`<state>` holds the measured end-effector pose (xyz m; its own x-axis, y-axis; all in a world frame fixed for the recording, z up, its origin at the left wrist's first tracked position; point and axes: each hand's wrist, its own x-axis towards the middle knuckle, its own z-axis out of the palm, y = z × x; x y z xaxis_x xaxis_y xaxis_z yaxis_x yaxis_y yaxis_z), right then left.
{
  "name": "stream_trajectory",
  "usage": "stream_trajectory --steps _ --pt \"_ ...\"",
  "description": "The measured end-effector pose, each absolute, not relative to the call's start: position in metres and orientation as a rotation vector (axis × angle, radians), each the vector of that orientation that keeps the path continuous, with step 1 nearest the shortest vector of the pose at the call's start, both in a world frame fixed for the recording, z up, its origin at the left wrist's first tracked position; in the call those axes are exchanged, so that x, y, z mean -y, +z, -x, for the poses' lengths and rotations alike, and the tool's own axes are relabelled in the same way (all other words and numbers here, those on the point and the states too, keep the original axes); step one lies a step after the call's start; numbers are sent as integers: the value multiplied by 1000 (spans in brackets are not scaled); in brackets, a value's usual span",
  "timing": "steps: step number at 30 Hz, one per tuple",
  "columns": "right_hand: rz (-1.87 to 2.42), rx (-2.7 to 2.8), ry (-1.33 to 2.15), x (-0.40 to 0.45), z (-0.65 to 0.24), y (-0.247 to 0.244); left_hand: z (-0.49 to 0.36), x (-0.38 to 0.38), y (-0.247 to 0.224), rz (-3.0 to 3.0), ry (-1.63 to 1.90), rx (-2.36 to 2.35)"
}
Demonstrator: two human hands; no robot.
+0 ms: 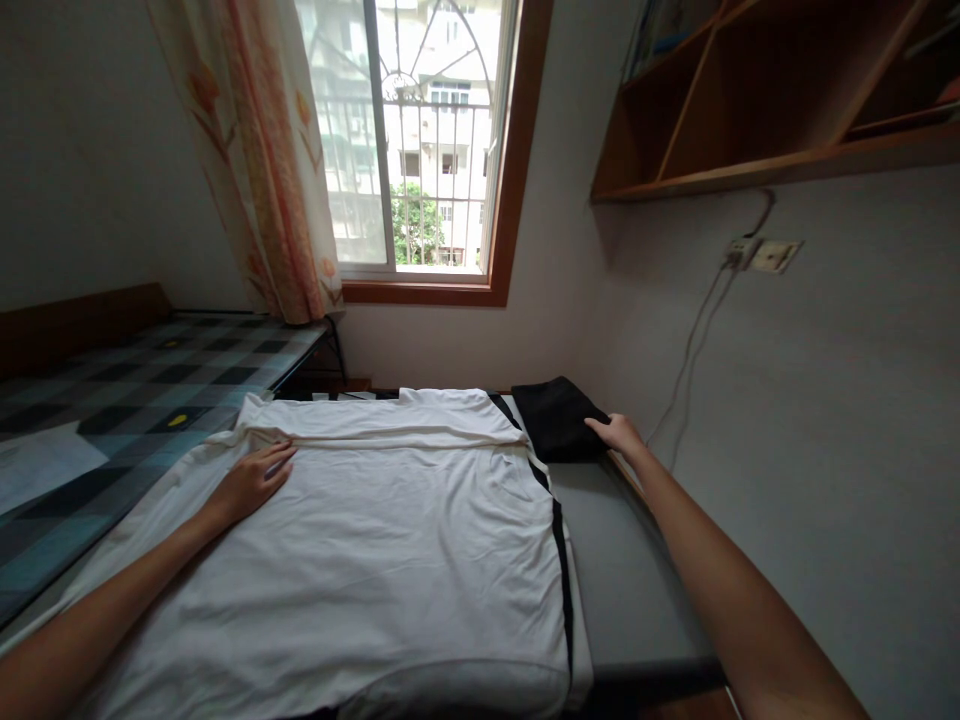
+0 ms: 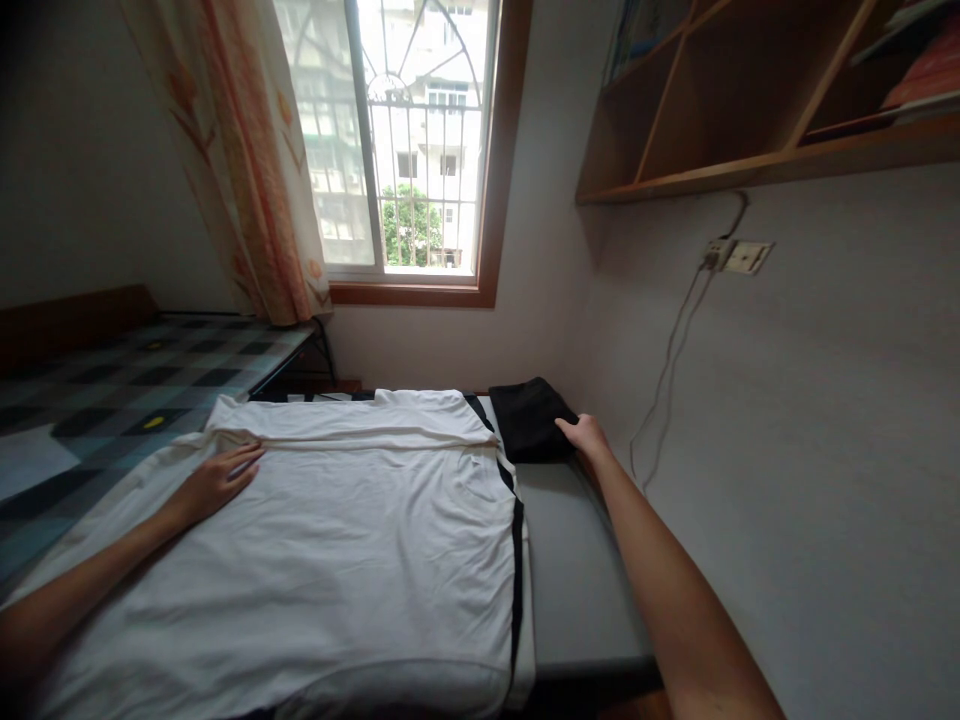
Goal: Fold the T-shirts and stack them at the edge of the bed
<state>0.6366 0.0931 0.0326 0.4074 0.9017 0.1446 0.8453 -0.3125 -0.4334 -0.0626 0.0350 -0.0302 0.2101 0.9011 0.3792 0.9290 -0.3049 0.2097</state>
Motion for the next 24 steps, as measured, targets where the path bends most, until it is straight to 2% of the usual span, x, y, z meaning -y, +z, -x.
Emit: stream_trajectory --steps 3,6,8,10,13,18,24 --pt "2417 1470 232 -84 -626 34 64 -36 -32 2393 -684 1811" --pt "2531 1451 3 -73 -607 40 65 -37 -34 2389 -684 1808" --pt "2415 1565 -271 -69 -590 45 66 -38 -35 2382 -689 1805" --pt "2228 1790 -356 -72 -572 49 66 -38 -36 2374 -693 1807" --pt "2086 2075 -256 -85 -548 46 66 -38 -36 2371 -684 1824" --pt "2277 2100 -16 -107 -523 22 63 -36 -32 2378 -698 1826" --pt "2369 2044 -53 -112 -519 6 57 -33 -26 2370 -759 1803"
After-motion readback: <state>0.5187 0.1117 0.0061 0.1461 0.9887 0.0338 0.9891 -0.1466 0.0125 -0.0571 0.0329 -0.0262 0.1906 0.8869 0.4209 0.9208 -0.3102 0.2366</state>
